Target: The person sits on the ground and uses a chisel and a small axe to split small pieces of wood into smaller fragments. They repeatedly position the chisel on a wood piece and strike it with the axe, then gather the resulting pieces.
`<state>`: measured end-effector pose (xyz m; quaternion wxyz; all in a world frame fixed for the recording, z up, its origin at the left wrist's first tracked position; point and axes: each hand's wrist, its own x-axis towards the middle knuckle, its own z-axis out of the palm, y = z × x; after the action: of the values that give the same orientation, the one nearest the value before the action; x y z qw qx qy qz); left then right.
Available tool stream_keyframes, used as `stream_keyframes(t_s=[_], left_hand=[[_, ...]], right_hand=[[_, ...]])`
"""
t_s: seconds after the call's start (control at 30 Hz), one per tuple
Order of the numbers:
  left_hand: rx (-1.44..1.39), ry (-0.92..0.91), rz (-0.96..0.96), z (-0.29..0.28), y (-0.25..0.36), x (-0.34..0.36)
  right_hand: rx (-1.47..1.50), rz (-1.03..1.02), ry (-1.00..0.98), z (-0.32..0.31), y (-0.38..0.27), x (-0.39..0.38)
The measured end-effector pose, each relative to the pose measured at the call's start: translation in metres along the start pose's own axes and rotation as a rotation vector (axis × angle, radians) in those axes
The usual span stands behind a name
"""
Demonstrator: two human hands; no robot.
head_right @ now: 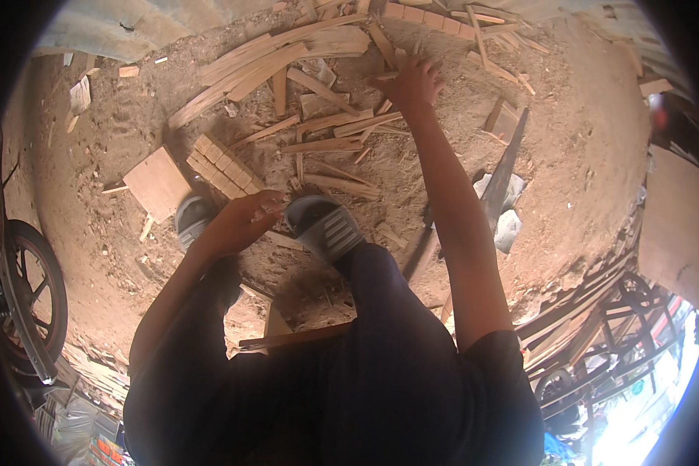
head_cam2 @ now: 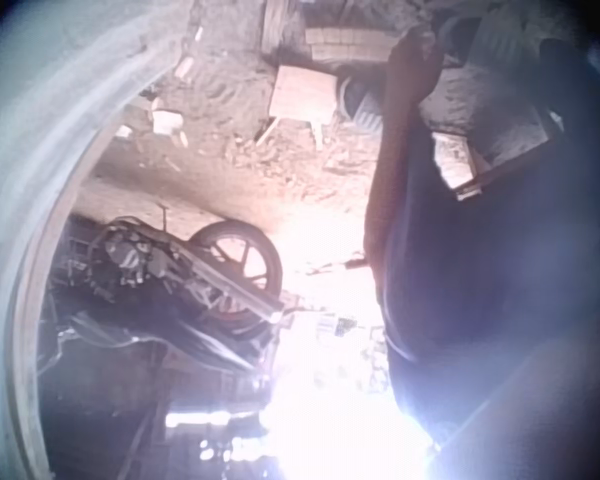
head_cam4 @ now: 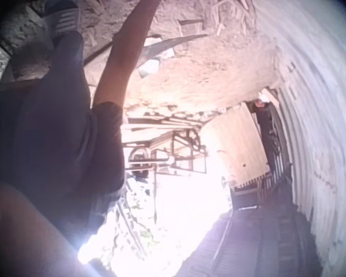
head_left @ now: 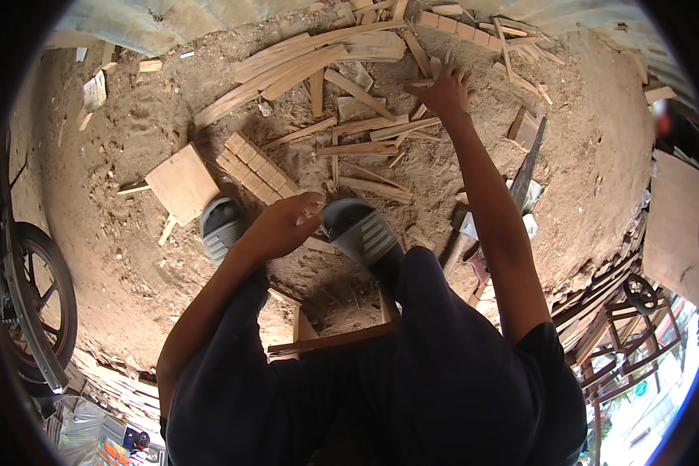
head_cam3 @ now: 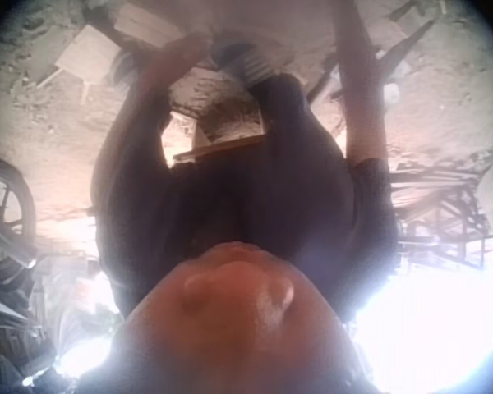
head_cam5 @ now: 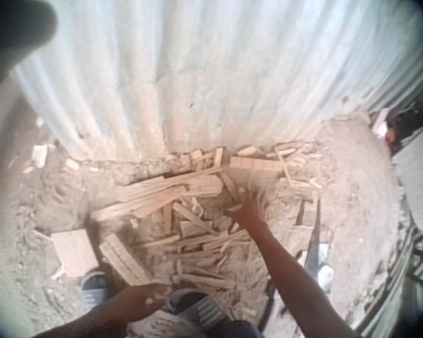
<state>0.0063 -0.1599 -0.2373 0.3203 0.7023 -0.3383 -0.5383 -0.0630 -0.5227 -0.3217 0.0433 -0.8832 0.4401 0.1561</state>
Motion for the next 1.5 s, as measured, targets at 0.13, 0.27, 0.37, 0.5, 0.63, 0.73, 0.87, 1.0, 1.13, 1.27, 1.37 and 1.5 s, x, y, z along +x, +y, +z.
stream_keyframes(t_s=[0.13,0.27,0.37,0.5,0.63,0.73,0.87,1.0,1.13,1.27,1.37,1.5], left_hand=[[0.014,-0.005,-0.004,0.003,-0.001,0.0],[0.013,-0.018,-0.042,0.001,0.0,0.001],[0.017,-0.027,-0.041,0.002,0.0,0.003],[-0.001,-0.044,-0.063,0.006,0.0,0.006],[0.002,-0.056,-0.059,0.007,0.001,0.006],[0.018,-0.059,-0.073,0.003,0.004,0.006],[0.008,-0.037,-0.042,0.004,-0.002,0.005],[0.027,0.002,0.015,0.005,-0.007,0.004],[-0.008,-0.073,-0.045,0.001,0.002,0.007],[-0.013,-0.053,-0.046,0.001,0.001,0.005],[-0.001,-0.03,-0.033,0.004,-0.002,0.005],[0.029,-0.004,0.005,0.005,-0.01,0.007]], right_hand=[[-0.039,-0.001,-0.054,-0.009,-0.007,-0.005],[0.091,-0.094,-0.162,-0.025,-0.001,-0.013],[0.135,-0.03,-0.058,-0.01,0.001,-0.013],[0.034,-0.08,0.229,0.009,-0.007,-0.018],[0.167,-0.007,-0.015,-0.006,-0.01,-0.015],[0.197,0.002,-0.055,-0.012,-0.012,-0.019],[0.315,0.017,-0.085,-0.018,0.001,-0.017],[0.913,0.324,-0.206,-0.019,0.058,0.016],[1.633,0.369,0.026,-0.081,0.143,0.074],[1.386,0.16,0.195,-0.109,0.118,0.057],[0.627,0.115,0.043,-0.069,0.049,0.017],[0.282,-0.441,-0.08,-0.01,-0.037,-0.08]])
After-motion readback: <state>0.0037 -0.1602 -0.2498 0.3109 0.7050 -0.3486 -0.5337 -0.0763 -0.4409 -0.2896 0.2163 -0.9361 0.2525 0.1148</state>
